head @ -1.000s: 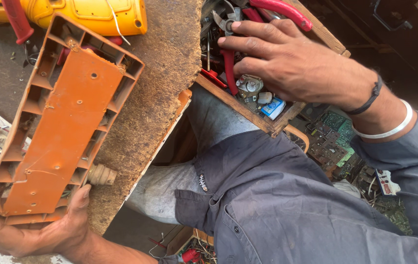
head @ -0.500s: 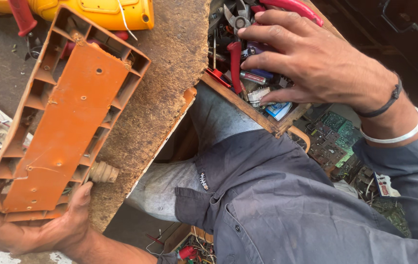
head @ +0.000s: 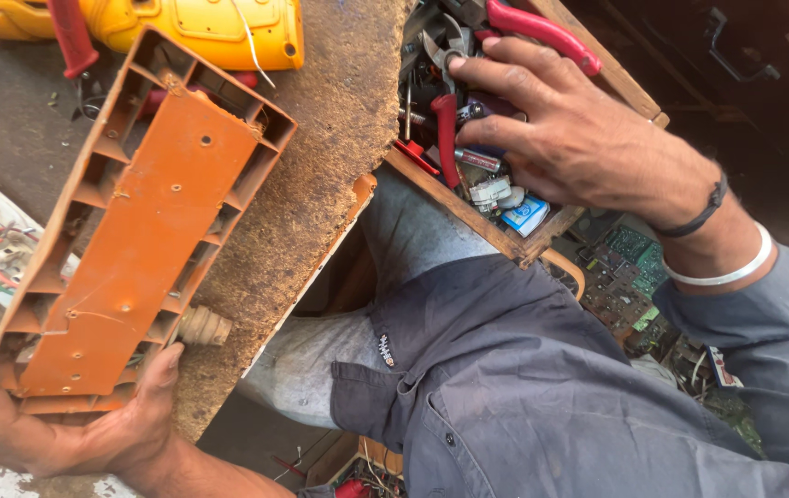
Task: The person repairs an orange plastic housing by inserting small metal components and soldering them in place. They use pliers to trim wires and a soldering iron to secure connections, repeatedly adjusting the housing and components throughout the process.
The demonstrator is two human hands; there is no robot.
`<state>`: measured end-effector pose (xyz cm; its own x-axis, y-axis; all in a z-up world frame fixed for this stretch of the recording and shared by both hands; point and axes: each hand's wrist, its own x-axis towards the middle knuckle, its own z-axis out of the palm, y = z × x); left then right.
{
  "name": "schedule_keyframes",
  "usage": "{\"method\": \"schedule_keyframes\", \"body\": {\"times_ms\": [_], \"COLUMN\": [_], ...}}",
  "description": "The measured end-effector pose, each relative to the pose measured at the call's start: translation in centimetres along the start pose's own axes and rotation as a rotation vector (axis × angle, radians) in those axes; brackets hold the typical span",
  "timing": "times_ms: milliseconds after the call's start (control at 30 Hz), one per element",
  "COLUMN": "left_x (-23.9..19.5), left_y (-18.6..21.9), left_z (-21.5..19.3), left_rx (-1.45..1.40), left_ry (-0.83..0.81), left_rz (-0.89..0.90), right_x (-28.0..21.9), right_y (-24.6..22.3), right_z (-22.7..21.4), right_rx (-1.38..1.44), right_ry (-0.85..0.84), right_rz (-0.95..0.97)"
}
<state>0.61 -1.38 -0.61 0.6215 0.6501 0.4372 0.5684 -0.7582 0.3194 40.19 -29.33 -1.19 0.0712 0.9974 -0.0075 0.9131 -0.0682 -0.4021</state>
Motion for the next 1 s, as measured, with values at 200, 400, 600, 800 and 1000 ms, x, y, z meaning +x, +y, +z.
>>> {"method": "schedule_keyframes", "body": {"times_ms": [200, 400, 600, 800, 1000], "left_x": [0.9, 1.2, 1.0, 0.9, 1.0], "left_y": [-0.5, 0.6, 0.6, 0.0, 0.2], "left_z": [0.2, -0.2, -0.2, -0.3, -0.3], "left_rx": [0.001, -0.011, 0.001, 0.002, -0.001], "left_ry": [0.049, 0.021, 0.011, -0.005, -0.002], "left_rz": [0.086, 0.039, 0.024, 0.050, 0.041], "right_x": [0.3, 1.5, 2.2, 2.2, 2.8], "right_y": [-1.6, -2.3, -2.0, -1.6, -3.2], "right_z": [0.8, 0.7, 1.0, -0.1, 1.5], "right_rx": [0.018, -0.047, -0.084, -0.100, 0.025], "right_ry": [0.089, 0.089, 0.047, 0.134, 0.226], "right_rz": [0.065, 0.143, 0.039, 0.153, 0.092]}}
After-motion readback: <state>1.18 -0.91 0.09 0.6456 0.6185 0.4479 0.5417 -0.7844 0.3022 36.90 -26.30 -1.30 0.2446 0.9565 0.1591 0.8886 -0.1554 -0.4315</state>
